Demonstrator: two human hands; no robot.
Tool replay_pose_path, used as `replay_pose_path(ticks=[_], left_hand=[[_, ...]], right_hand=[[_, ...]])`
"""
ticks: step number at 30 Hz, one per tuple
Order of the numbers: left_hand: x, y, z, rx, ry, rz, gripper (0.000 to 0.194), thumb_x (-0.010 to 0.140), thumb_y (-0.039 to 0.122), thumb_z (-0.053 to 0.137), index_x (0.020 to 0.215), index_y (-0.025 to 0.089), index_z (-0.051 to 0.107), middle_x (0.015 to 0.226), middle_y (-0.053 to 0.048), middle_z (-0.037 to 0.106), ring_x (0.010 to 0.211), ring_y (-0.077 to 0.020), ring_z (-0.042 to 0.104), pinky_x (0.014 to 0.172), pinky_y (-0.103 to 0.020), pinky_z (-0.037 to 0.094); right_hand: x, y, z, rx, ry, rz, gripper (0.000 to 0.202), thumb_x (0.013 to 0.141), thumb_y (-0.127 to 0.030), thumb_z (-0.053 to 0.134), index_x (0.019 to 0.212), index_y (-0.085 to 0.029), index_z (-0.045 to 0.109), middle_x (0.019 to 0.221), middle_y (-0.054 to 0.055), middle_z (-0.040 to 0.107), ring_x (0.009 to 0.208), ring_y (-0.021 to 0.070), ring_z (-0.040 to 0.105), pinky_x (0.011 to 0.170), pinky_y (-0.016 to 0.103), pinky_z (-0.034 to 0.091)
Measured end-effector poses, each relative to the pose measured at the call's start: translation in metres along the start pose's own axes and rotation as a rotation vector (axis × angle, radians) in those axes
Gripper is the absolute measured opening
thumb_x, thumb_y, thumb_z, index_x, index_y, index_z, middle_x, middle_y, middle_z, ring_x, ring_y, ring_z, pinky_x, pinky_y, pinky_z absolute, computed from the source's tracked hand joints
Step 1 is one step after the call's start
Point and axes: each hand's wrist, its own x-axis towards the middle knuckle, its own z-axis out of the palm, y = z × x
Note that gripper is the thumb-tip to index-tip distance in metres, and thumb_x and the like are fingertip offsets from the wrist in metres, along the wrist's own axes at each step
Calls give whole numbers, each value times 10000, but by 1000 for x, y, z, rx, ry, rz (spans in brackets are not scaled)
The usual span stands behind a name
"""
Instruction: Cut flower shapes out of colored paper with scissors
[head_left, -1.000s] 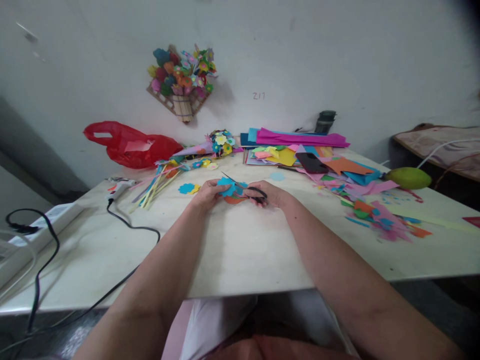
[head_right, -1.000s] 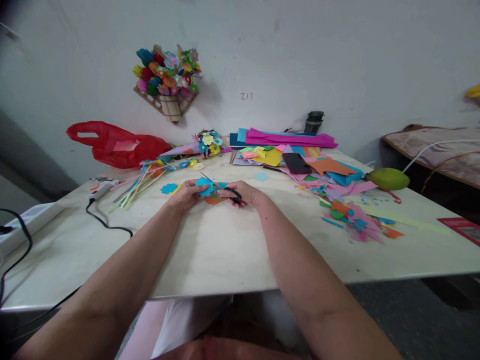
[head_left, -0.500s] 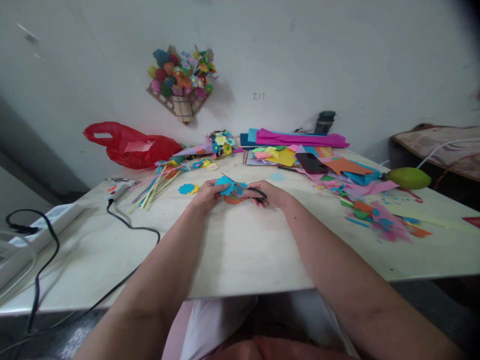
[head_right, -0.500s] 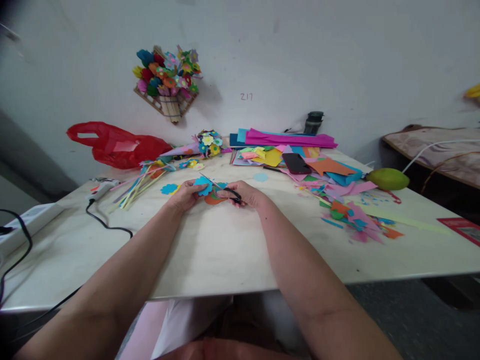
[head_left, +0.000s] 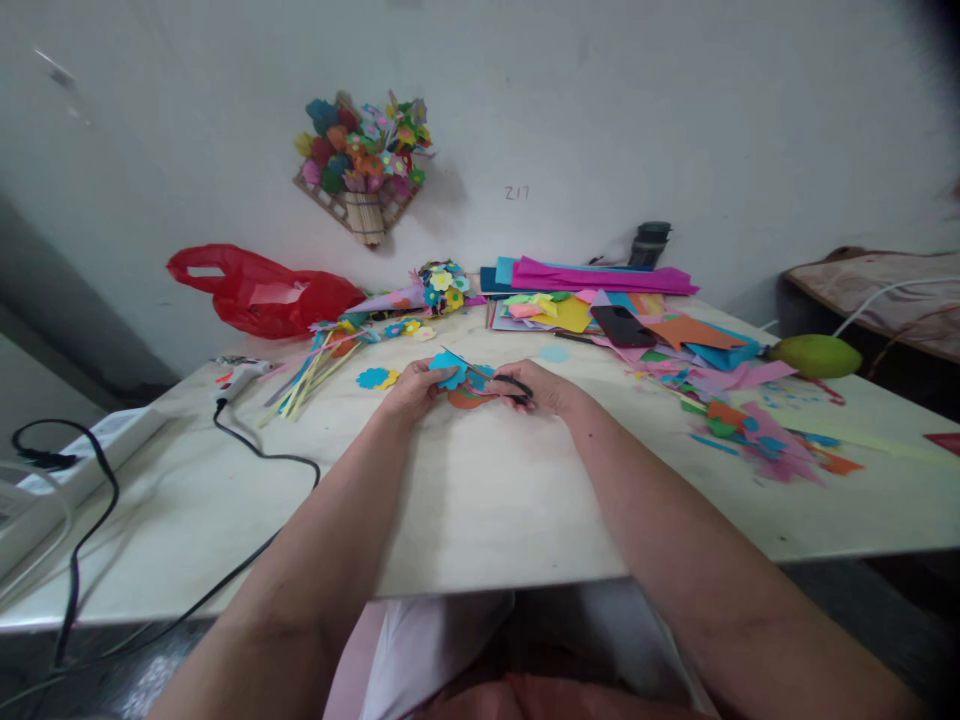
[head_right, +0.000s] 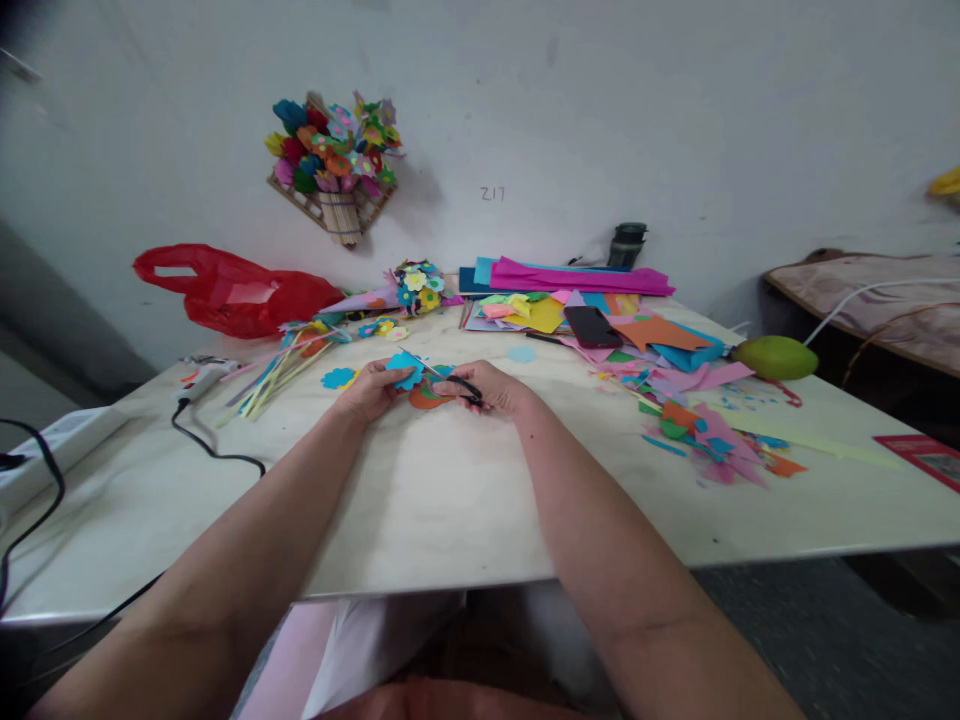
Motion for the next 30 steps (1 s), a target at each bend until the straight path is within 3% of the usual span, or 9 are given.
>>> replay_pose_path(ticks=[21, 30], left_hand=[[3, -2, -6, 17, 22, -16, 239, 598, 215, 727, 782, 104, 624, 720, -61, 661, 614, -146, 626, 628, -273, 516], [0, 2, 0, 34, 73, 48, 240, 545, 237, 756, 660, 137, 571, 544, 22, 555, 452, -70, 498, 437, -193, 388]], right_hand=[[0, -2, 0, -18, 5, 32, 244, 680, -350, 666, 740, -133, 571, 444, -51, 481, 297, 32, 376, 278, 157, 187], [-2, -1, -1, -8, -10, 15, 258, 703, -376, 647, 718, -139, 547, 458, -47, 500, 311, 34, 389, 286, 159, 221]])
